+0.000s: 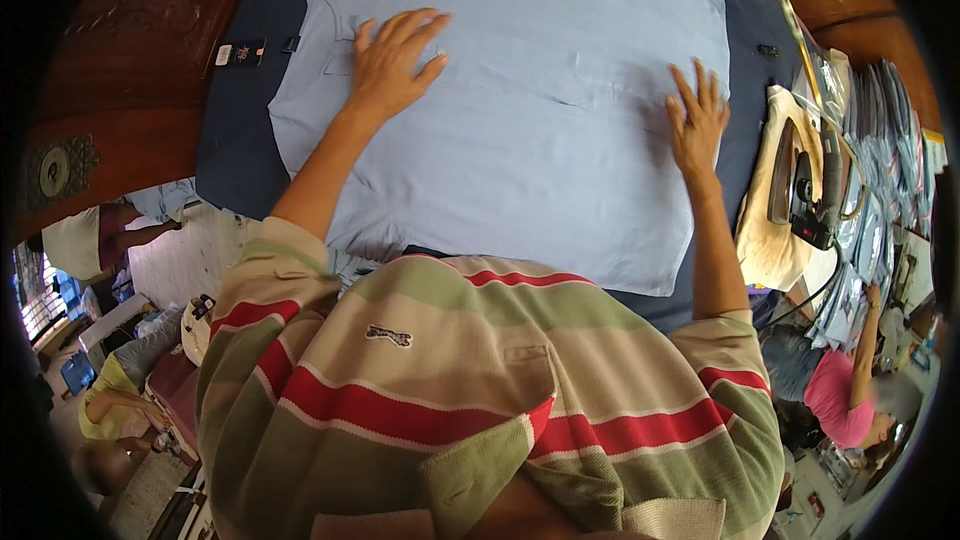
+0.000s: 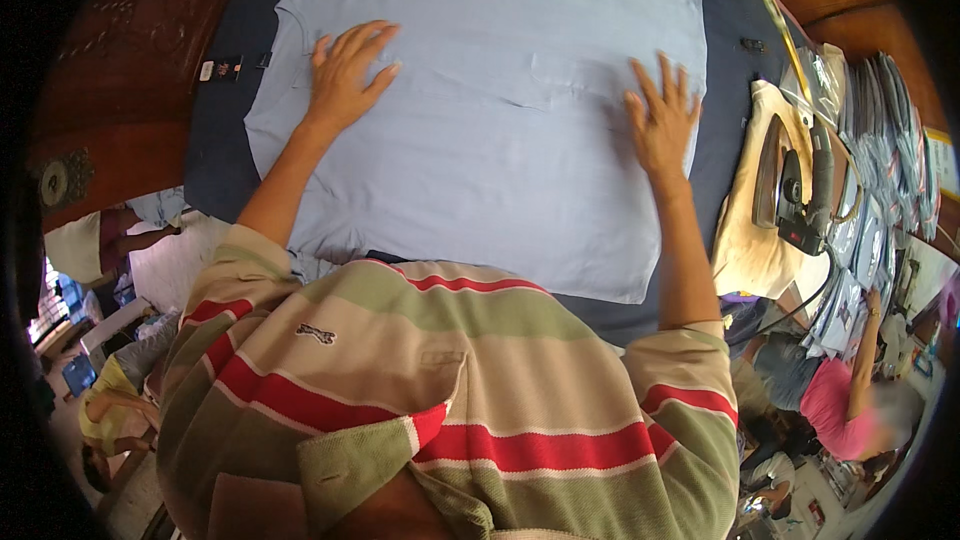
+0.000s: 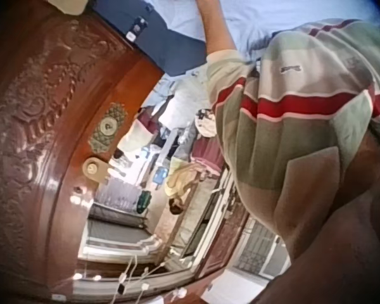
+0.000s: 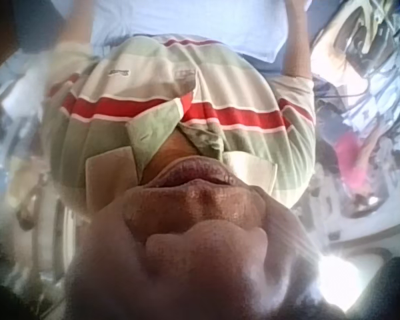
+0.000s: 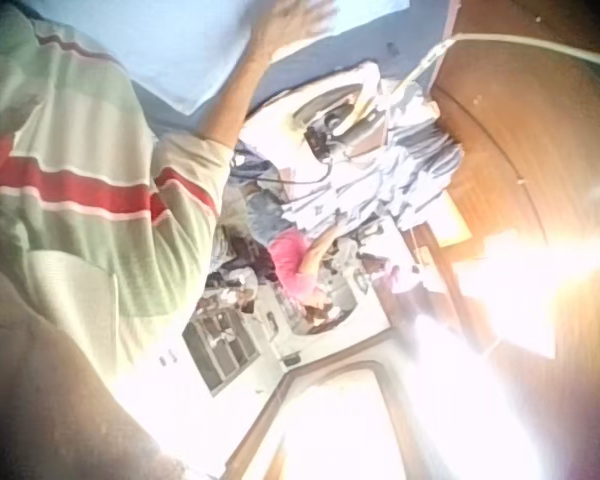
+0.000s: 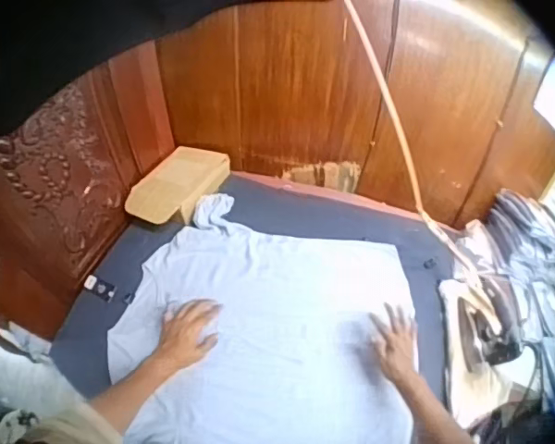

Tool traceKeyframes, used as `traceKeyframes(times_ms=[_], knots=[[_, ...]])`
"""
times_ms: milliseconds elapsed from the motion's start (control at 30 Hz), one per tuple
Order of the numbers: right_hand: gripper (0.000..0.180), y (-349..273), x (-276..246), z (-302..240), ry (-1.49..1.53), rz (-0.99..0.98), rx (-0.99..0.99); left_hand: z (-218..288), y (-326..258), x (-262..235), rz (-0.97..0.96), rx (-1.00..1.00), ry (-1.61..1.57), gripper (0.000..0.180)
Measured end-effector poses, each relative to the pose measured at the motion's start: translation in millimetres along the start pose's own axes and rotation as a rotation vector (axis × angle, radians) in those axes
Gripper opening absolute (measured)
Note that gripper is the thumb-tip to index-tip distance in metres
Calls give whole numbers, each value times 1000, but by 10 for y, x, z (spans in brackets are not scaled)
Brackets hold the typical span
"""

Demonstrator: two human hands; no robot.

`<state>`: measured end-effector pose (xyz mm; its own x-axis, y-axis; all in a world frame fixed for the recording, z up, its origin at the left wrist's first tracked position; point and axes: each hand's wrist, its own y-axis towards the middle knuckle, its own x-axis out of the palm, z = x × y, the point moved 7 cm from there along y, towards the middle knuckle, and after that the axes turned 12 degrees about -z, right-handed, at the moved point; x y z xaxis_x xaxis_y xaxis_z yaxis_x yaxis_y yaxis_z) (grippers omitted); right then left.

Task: The person irons a blue shirt on a padded table using a steam iron. They move the iron across different sections of the fabric and fold portions of the garment by hand.

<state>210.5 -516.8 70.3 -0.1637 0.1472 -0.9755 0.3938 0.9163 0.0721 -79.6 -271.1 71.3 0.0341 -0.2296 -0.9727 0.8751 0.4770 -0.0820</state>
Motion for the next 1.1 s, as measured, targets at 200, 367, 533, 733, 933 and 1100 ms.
traceKeyframes(times_ms=[200, 367, 533, 733, 933, 1100], knots=[[49, 295, 388, -868, -108, -133, -76, 415, 308, 328, -139, 140, 5, 53], [56, 266, 433, -819, -78, -228, -90, 384, 277, 383, -205, 124, -17, 59], [62, -46, 201, 135, -126, -115, 155, 377, 230, 378, -200, 112, 14, 59], [64, -276, 245, 564, -226, -233, 280, 377, 254, 381, -179, 127, 36, 58], [66, -238, 86, 656, -309, -163, 249, 465, 295, 326, -228, 94, 42, 61], [74, -346, -1280, 1599, -634, 177, 638, 420, 224, 355, -236, 56, 23, 62]])
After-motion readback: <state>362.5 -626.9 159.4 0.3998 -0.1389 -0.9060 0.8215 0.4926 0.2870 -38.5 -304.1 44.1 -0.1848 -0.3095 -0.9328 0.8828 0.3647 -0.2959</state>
